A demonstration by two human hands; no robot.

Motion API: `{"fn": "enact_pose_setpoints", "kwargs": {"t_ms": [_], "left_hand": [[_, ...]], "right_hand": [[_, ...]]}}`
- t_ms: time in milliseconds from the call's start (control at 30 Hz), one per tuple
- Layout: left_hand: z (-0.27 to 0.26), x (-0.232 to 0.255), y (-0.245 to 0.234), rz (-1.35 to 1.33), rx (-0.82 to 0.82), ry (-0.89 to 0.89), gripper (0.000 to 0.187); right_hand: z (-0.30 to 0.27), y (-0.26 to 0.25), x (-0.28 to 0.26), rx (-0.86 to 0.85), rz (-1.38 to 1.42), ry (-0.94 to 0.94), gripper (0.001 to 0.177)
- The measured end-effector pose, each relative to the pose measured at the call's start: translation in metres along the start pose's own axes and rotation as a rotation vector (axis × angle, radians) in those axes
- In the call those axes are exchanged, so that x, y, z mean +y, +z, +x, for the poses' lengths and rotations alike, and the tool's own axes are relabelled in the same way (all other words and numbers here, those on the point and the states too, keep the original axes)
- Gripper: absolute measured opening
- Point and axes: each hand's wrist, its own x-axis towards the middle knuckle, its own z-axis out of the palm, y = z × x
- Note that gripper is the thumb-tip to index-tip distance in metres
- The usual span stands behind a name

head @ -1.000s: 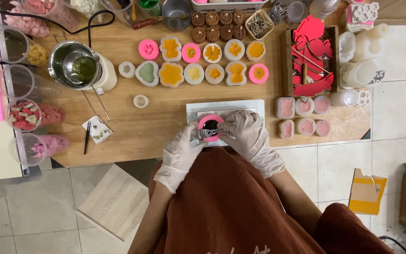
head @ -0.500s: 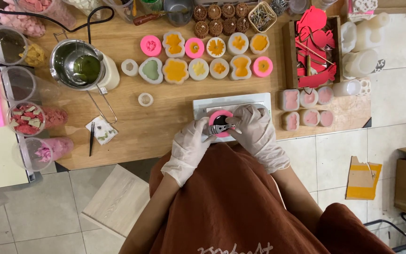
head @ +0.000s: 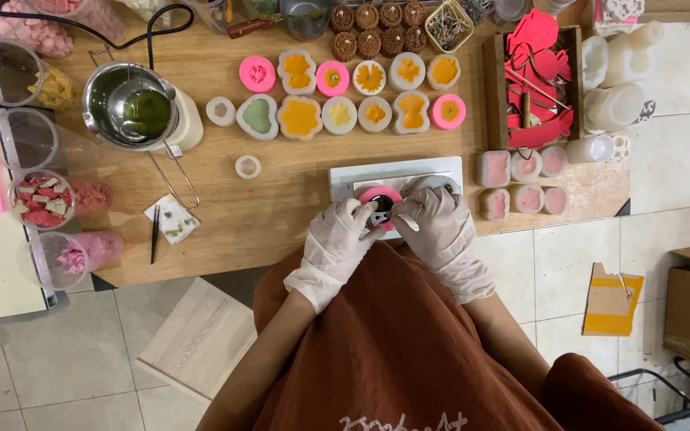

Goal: The person dips a stick into a pot of green liquid to place drops into a mold, then picks up a pink mold and presses a metal tool into its center.

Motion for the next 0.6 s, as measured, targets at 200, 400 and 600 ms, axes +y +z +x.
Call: {"fn": "enact_pose_setpoints", "kwargs": {"t_ms": [200,400,600], "left_hand": [[-0.001,-0.001,0.004,-0.002,-0.025,-0.035,0.04],[-0.003,0.0,0.003,0.002,-0.033,-0.068,0.041],[-0.013,-0.004,0.0,0.021,0.023,-0.068,0.041]], "right_hand": [[-0.003,0.007,0.001,-0.008,-0.012,0.015,0.016],[-0.004,0.013,0.003,0.01,-0.034,0.016,0.017],[-0.002,0.01,0.002,-0.012,-0.001,0.028,0.015]]}}
